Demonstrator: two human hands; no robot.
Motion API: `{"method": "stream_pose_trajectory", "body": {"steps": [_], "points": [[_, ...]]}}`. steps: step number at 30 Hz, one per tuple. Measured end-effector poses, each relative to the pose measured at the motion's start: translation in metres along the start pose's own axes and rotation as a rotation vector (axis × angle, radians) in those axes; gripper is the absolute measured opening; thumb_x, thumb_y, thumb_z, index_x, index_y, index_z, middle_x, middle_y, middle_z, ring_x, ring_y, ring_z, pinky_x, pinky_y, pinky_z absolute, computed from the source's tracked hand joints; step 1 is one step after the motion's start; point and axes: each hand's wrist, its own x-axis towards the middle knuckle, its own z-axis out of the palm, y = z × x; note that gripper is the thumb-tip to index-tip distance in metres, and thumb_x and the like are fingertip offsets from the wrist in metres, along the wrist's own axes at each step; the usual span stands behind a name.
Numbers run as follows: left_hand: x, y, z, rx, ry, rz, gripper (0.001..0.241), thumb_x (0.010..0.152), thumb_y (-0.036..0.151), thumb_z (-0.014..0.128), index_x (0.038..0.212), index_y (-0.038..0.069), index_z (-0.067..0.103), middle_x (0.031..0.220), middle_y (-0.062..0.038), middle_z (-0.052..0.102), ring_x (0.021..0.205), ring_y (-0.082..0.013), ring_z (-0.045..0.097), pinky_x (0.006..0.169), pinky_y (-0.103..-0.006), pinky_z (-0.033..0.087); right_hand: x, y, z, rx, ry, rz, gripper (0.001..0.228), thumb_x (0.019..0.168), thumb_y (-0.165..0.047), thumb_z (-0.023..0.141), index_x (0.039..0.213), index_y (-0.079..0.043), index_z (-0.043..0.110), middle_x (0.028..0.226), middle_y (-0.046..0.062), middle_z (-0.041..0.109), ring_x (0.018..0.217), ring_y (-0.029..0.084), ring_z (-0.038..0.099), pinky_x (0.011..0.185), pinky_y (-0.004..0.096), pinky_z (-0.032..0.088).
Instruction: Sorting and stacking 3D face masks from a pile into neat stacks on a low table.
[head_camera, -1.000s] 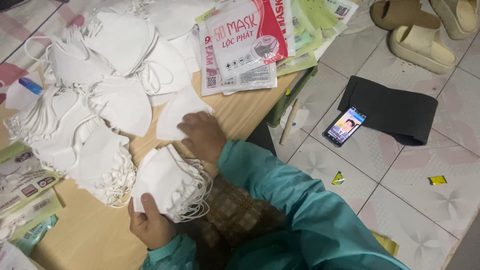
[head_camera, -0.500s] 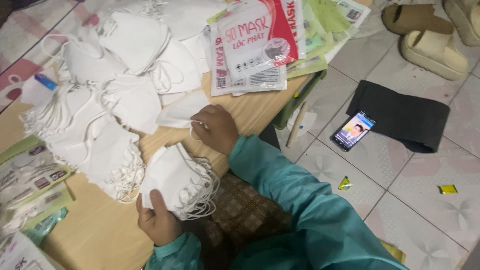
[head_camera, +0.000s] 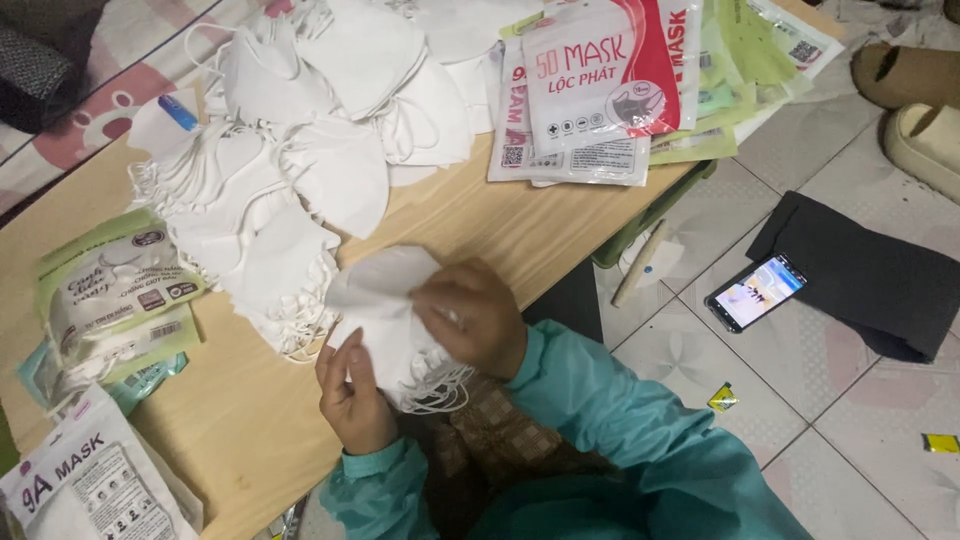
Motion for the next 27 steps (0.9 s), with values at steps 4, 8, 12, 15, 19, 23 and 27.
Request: {"method": "stream_pose_trajectory", "body": {"steps": [4,8,12,15,19,23,27], "points": [[-0.005,-0.009,-0.009,0.267,-0.069,0.106,0.028,0.105,0.011,0.038,0.122,-0.004,0.055,0.117,-0.016,0.061,0.083,-0.0245,0.053,0.073,-0.0340,0.045,-0.010,-0.015,0.006,0.039,-0.084,-0.053,0.014,0.080,0.002,0.075,0.094,-0.001,0.075,0.086,0.007,0.065,0.078,0.020,0.060,0.076,0.033,0.047],[-0.006,0.004,0.002,-0.173,0.077,-0.229,0.046,0.110,0.028,0.036,0.123,-0.011,0.057,0.110,-0.018,0.063,0.092,-0.0220,0.056,0.082,-0.0312,0.047,-0.022,-0.013,0.007,0.097,-0.058,-0.008,0.010,0.075,-0.003,0.077,0.085,-0.004,0.075,0.083,0.007,0.067,0.074,0.023,0.062,0.073,0.034,0.052],[-0.006,0.019,0.008,-0.290,0.037,-0.180,0.035,0.111,0.018,0.041,0.132,-0.006,0.056,0.122,-0.015,0.063,0.105,-0.0180,0.060,0.096,-0.0276,0.049,-0.023,-0.011,0.002,0.291,-0.051,0.229,0.011,0.081,-0.003,0.075,0.093,-0.003,0.076,0.084,0.007,0.070,0.070,0.017,0.058,0.062,0.029,0.048],[-0.006,0.029,0.012,-0.286,0.040,-0.203,0.038,0.110,0.020,0.041,0.134,-0.007,0.055,0.127,-0.017,0.062,0.110,-0.0202,0.060,0.099,-0.0286,0.049,-0.014,-0.018,-0.006,0.264,0.157,0.314,0.018,0.085,-0.001,0.075,0.103,-0.003,0.076,0.098,0.010,0.072,0.089,0.020,0.064,0.079,0.030,0.054],[-0.007,0.024,0.012,-0.353,0.045,-0.195,0.036,0.111,0.019,0.042,0.132,-0.007,0.055,0.128,-0.015,0.061,0.112,-0.0186,0.060,0.101,-0.0279,0.049,-0.012,-0.021,-0.008,0.186,0.149,0.229,0.023,0.087,0.002,0.075,0.109,-0.005,0.075,0.103,0.006,0.068,0.096,0.019,0.059,0.086,0.031,0.050],[-0.007,0.008,0.009,-0.408,0.049,-0.203,0.051,0.109,0.033,0.034,0.137,-0.006,0.050,0.133,-0.021,0.059,0.119,-0.0237,0.059,0.105,-0.0317,0.049,-0.024,-0.018,0.007,-0.028,-0.015,0.005,0.013,0.089,-0.008,0.076,0.102,-0.007,0.078,0.100,0.005,0.067,0.091,0.019,0.058,0.088,0.038,0.042],[-0.007,0.022,0.010,-0.258,0.066,-0.250,0.039,0.107,0.012,0.047,0.141,-0.007,0.052,0.128,-0.015,0.062,0.109,-0.0167,0.058,0.095,-0.0237,0.048,-0.039,-0.023,0.019,-0.224,-0.136,-0.085,0.007,0.086,-0.015,0.074,0.091,-0.011,0.072,0.099,0.003,0.063,0.097,0.025,0.055,0.100,0.046,0.042]]}}
